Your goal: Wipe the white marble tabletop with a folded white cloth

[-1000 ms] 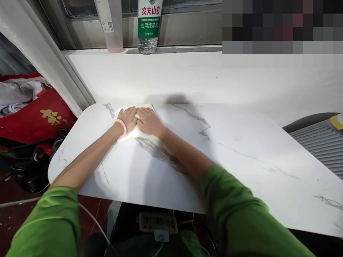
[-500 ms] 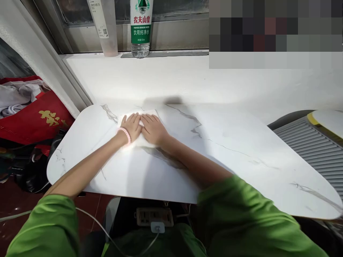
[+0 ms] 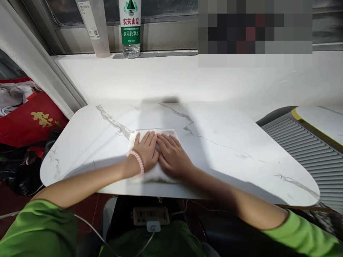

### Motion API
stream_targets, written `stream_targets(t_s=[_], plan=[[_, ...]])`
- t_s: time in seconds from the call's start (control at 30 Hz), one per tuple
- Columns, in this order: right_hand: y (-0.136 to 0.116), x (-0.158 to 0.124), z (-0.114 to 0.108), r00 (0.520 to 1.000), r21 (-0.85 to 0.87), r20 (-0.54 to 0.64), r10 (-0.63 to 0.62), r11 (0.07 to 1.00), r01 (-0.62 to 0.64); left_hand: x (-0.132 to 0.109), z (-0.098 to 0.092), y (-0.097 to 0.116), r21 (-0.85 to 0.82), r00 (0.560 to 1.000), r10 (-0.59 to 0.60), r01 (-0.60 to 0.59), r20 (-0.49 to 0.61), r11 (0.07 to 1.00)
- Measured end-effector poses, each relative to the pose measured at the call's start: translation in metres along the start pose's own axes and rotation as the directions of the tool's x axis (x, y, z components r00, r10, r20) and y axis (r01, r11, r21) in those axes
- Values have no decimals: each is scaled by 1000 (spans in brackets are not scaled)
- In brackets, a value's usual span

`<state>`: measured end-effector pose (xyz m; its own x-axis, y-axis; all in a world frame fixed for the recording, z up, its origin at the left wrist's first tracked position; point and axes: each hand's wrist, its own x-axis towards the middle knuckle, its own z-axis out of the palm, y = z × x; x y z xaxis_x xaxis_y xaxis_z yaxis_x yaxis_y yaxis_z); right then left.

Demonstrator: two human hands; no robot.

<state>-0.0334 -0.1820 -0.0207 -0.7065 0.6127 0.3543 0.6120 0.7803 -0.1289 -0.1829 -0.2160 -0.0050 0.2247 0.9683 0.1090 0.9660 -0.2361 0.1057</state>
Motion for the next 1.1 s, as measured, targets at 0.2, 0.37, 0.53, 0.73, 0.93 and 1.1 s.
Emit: stream_targets(t_s=[0.2, 0.37, 0.53, 0.73, 0.93, 1.1], plan=[[61, 80, 18, 995, 49, 9, 100, 994, -100, 99, 7, -41, 22, 999, -27, 27, 25, 999], [85, 114, 23, 989, 36, 25, 146, 988, -147, 141, 6, -57, 10, 994, -90, 89, 56, 996], [78, 103, 22, 981, -18, 58, 186, 983, -185, 130, 7, -53, 23, 995, -84, 83, 49, 996], [55, 38, 6, 996, -36, 42, 82, 996, -80, 70, 7, -9, 53, 999, -17, 15, 32, 998], [21, -61, -24, 996, -42, -58, -74, 997, 72, -10, -2, 59, 27, 992, 95, -97, 81, 995], [29, -77, -31, 995, -22, -100, -28, 999, 26, -4, -4, 74, -7, 976, 155, -155, 150, 988]])
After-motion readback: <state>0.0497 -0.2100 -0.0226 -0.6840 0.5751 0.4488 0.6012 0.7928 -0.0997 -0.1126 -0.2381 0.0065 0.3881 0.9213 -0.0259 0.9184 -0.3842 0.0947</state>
